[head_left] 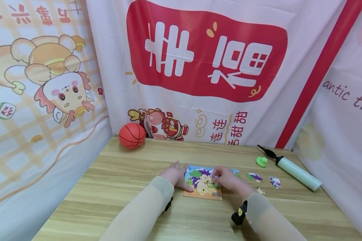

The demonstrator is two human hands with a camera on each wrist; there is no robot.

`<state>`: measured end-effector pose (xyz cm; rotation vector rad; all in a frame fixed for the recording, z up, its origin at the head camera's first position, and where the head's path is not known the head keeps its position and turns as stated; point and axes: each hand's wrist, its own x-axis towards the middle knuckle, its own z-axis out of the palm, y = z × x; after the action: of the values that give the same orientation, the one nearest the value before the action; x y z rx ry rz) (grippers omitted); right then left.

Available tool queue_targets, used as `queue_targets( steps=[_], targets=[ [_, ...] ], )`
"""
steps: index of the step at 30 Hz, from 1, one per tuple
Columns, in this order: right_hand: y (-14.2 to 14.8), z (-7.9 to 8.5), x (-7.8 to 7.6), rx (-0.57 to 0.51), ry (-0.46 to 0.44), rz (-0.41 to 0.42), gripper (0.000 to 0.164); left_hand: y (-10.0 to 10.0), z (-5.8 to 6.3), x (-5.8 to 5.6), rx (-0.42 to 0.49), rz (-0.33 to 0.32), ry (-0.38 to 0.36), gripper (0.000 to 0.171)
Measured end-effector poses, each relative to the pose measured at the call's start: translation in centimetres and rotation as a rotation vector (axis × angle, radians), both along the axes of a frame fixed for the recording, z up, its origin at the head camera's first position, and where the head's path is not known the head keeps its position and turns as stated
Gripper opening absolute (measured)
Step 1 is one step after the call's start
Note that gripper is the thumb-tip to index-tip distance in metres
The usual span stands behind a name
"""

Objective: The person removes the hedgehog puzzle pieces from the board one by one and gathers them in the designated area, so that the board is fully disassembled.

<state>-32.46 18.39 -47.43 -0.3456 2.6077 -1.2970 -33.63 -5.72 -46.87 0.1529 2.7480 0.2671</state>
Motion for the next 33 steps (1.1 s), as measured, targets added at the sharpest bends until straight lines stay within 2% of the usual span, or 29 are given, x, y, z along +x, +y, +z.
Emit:
queue_targets(
  steps=[8,16,20,22,26,30,33],
  targets=[
    [0.3,0.1,0.3,-0.022,-0.025,-0.007,0.007,0.2,0.7,0.4,0.013,-0.006,0.002,0.115],
    [0.6,0.2,0.0,0.031,-0.027,-0.014,0.007,0.2,-1.4,-1.2,0.002,-0.015,0.008,0.124],
    [0.9,0.4,-0.2,0.021,-0.025,-0.020,0.005,0.3,-1.7,-1.6,-0.004,-0.022,0.009,0.125],
    [1.2,0.5,-0.2,0.001,-0.043,-0.059,0.006,0.3,-1.5,-1.4,-0.004,-0.022,0.006,0.125],
    [2.7,0.9,-0.1,-0.104,-0.073,-0.136,0.011,0.2,-0.7,-0.6,-0.002,-0.022,-0.003,0.124],
    [5.6,2.5,0.5,-0.115,-0.017,-0.144,0.016,0.0,-0.2,0.0,0.003,-0.016,0.004,0.120],
    [9.0,4.0,1.3,-0.080,0.053,-0.164,0.025,-0.1,0.7,0.8,0.021,-0.021,0.019,0.113]
  ],
)
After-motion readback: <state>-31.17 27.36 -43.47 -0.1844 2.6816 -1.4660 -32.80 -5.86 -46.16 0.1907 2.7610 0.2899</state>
